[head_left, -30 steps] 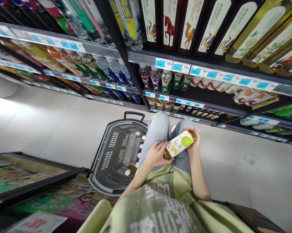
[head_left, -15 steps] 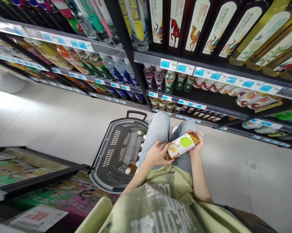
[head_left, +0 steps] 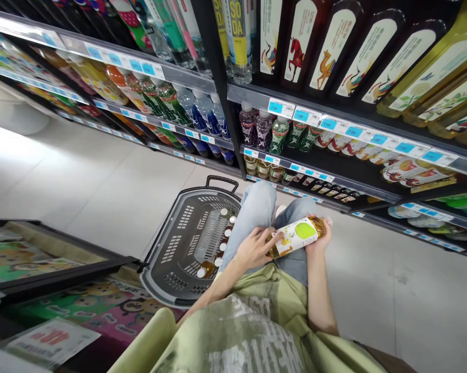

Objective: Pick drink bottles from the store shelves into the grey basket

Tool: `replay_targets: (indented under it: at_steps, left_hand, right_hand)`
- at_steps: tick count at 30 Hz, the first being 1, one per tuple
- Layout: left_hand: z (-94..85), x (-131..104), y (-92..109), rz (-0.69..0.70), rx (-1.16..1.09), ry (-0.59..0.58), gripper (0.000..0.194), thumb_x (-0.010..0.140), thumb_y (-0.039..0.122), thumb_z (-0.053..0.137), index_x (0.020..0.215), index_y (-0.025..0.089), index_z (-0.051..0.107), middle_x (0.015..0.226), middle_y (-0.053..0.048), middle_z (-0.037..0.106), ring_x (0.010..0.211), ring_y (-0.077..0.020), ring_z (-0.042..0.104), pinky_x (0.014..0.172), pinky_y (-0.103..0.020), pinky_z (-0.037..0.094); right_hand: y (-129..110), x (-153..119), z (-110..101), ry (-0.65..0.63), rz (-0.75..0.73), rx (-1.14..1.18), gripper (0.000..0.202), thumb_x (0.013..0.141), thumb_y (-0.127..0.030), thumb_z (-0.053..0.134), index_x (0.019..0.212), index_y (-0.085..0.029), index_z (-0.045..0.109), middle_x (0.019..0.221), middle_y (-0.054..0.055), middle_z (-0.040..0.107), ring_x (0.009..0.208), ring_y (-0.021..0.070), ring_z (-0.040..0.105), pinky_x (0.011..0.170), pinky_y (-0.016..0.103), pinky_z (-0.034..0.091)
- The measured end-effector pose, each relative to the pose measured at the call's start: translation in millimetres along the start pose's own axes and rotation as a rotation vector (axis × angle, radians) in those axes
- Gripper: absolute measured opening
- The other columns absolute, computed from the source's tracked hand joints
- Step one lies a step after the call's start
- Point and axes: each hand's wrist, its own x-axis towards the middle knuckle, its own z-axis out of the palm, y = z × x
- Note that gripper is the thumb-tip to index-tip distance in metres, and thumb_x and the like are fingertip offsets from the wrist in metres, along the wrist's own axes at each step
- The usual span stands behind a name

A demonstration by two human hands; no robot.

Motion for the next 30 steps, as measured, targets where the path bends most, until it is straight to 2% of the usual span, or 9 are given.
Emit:
replay_targets:
  at_steps: [3,8,11,13,16,18,22,26,30]
  left_hand:
    - [5.3,-4.7,0.4,0.028,-0.006,0.009,0.083,0.083,0.035,0.084,0.157,0.02,0.05,0.143,-0.018,0.063,0.116,-0.0328,0.069,0.104,-0.048,0.054]
    - [16.0,-10.9,-4.9,0.075,-0.1,0.159,0.076,0.084,0.046,0.078,0.151,0.018,0.054,0.138,-0.018,0.067,0.118,-0.033,0.071,0.1,-0.046,0.06]
    - [21.0,-12.1,-7.5,0.026,-0.182,0.213,0.081,0.079,0.055,0.076,0.147,0.017,0.056,0.133,-0.018,0.07,0.11,-0.0322,0.074,0.094,-0.045,0.063]
    - [22.2,-12.0,-8.4,-0.008,-0.215,0.228,0.081,0.077,0.06,0.074,0.144,0.017,0.058,0.122,-0.016,0.074,0.099,-0.0309,0.076,0.088,-0.044,0.064]
    - [21.2,-11.1,-8.9,0.003,-0.213,0.203,0.081,0.077,0.064,0.071,0.141,0.015,0.06,0.102,-0.012,0.077,0.083,-0.03,0.075,0.082,-0.045,0.063]
    - [19.6,-10.1,-8.4,0.02,-0.197,0.157,0.082,0.077,0.065,0.069,0.14,0.014,0.061,0.096,-0.011,0.076,0.08,-0.0304,0.074,0.082,-0.046,0.062]
    - [16.7,-7.8,-5.6,0.003,-0.177,0.095,0.079,0.078,0.067,0.067,0.138,0.016,0.063,0.095,-0.011,0.076,0.083,-0.0311,0.074,0.083,-0.046,0.062]
    - [15.0,-6.2,-4.3,-0.004,-0.19,0.095,0.077,0.08,0.069,0.066,0.137,0.018,0.064,0.096,-0.011,0.076,0.083,-0.0306,0.074,0.086,-0.046,0.061]
    - [13.4,-6.3,-5.2,-0.012,-0.218,0.106,0.079,0.079,0.07,0.067,0.138,0.018,0.063,0.095,-0.01,0.077,0.083,-0.0301,0.075,0.09,-0.046,0.06]
  right_hand:
    - [-2.4,-3.2,4.5,0.031,0.064,0.024,0.018,0.08,-0.039,0.074,0.085,-0.023,0.068,0.089,0.002,0.081,0.084,0.0226,0.079,0.078,0.037,0.063]
    - [-6.8,-8.0,4.0,-0.03,0.112,0.089,0.024,0.081,-0.04,0.07,0.094,-0.02,0.074,0.095,0.003,0.081,0.095,0.0227,0.08,0.086,0.037,0.064]
    - [-6.8,-9.4,-1.1,-0.06,0.128,0.1,0.026,0.081,-0.043,0.07,0.095,-0.021,0.074,0.1,0.003,0.081,0.099,0.0246,0.08,0.091,0.041,0.065]
    - [-5.7,-9.3,-4.6,-0.072,0.124,0.076,0.024,0.08,-0.043,0.073,0.093,-0.023,0.072,0.101,0.003,0.082,0.101,0.0263,0.08,0.095,0.046,0.065]
    - [-3.8,-7.7,-6.3,-0.121,0.124,0.033,0.022,0.079,-0.041,0.078,0.09,-0.024,0.068,0.096,0.002,0.082,0.098,0.0266,0.081,0.096,0.049,0.064]
    - [-3.4,-6.1,-4.5,-0.131,0.131,0.012,0.022,0.078,-0.04,0.079,0.088,-0.024,0.067,0.091,0.001,0.081,0.091,0.0252,0.081,0.093,0.047,0.065]
    - [-4.7,-4.3,1.8,-0.086,0.156,-0.007,0.021,0.078,-0.039,0.078,0.087,-0.024,0.066,0.087,0.0,0.08,0.085,0.0229,0.08,0.087,0.043,0.066]
    - [-5.7,-5.1,4.5,-0.037,0.158,-0.013,0.021,0.078,-0.039,0.077,0.086,-0.024,0.065,0.086,0.0,0.08,0.082,0.0221,0.079,0.086,0.041,0.066]
    - [-6.0,-7.1,4.9,-0.057,0.149,-0.03,0.022,0.078,-0.04,0.077,0.084,-0.024,0.064,0.086,0.0,0.08,0.081,0.0217,0.079,0.086,0.041,0.065]
